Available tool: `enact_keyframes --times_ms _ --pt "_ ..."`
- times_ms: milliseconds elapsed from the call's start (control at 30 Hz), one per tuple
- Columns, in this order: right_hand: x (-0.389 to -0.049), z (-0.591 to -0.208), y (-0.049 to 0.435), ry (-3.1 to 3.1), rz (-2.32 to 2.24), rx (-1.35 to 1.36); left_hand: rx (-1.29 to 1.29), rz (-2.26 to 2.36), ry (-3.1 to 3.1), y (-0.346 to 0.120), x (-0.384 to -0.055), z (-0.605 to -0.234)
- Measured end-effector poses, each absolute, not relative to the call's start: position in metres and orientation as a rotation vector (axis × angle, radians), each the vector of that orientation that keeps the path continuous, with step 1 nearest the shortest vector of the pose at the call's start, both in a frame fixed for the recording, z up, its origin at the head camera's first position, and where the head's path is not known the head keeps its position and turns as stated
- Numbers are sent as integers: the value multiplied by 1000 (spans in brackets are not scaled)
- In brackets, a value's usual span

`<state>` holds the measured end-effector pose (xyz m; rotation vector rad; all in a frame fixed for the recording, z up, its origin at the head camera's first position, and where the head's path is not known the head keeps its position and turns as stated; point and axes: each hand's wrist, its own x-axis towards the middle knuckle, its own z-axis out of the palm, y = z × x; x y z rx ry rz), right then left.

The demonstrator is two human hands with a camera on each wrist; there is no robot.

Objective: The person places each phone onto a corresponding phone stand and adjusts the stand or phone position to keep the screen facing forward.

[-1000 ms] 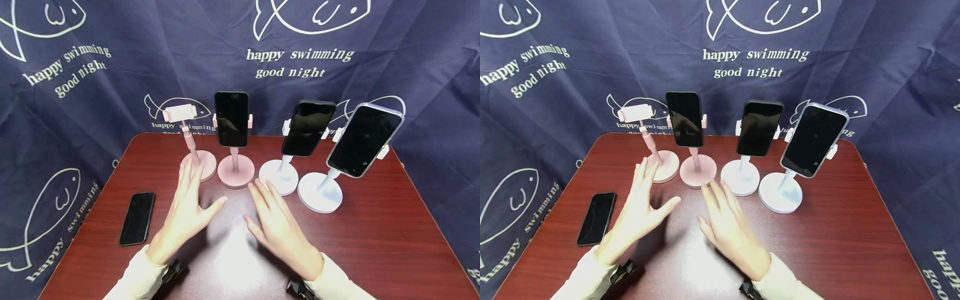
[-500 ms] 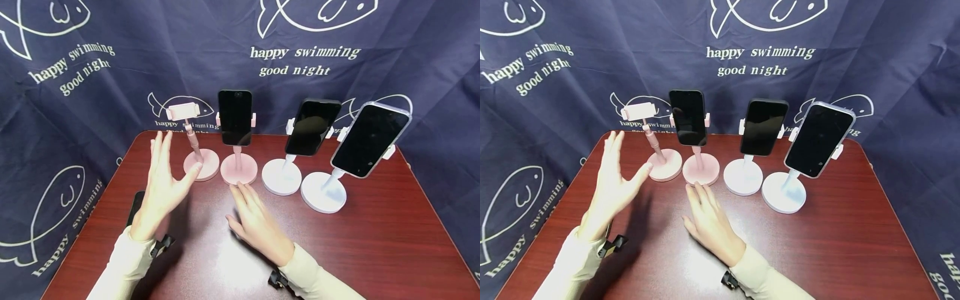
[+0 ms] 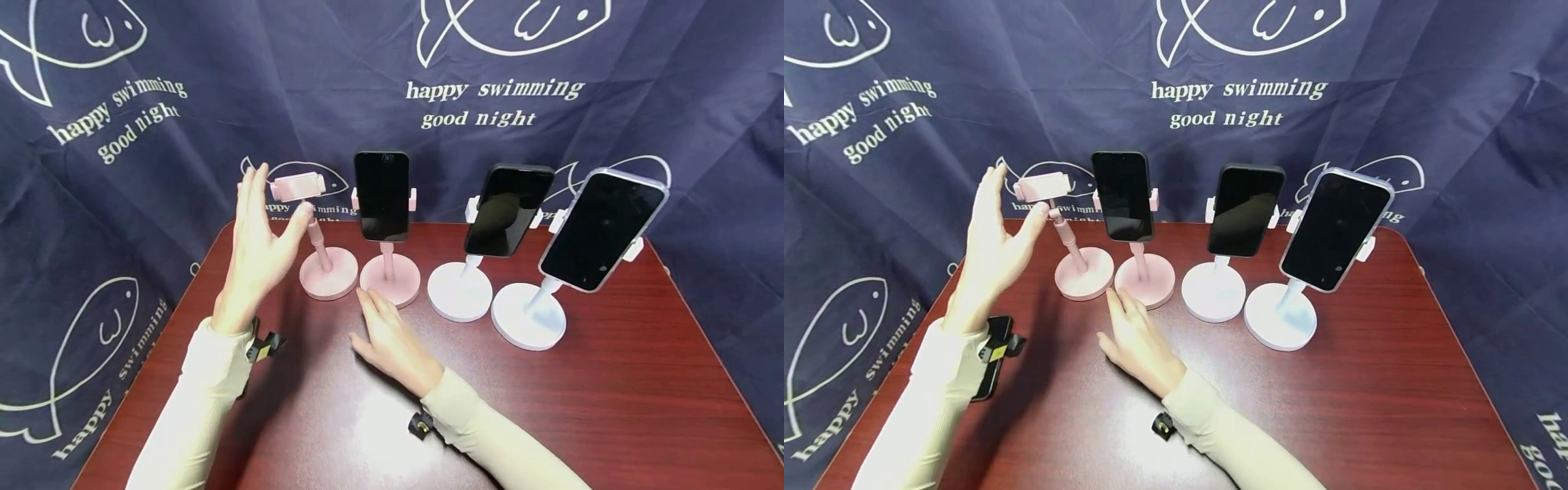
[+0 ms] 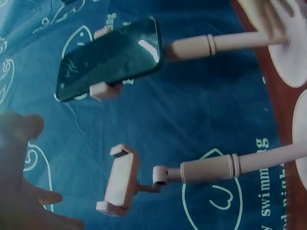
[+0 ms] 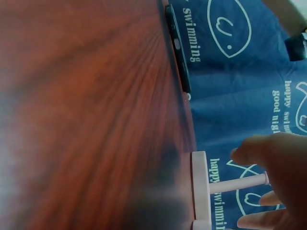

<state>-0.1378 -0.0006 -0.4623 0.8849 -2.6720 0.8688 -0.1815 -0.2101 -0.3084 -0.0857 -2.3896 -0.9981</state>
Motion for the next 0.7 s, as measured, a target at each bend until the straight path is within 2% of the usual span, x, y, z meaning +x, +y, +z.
enact_keyframes --times_ms 267,700 --pt "-159 -462 -21 -2800 911 927 -69 -1040 -2348 -222 -221 -320" --pt "-175 -470 -50 -2757 633 960 -54 -962 -2320 -222 -235 -314"
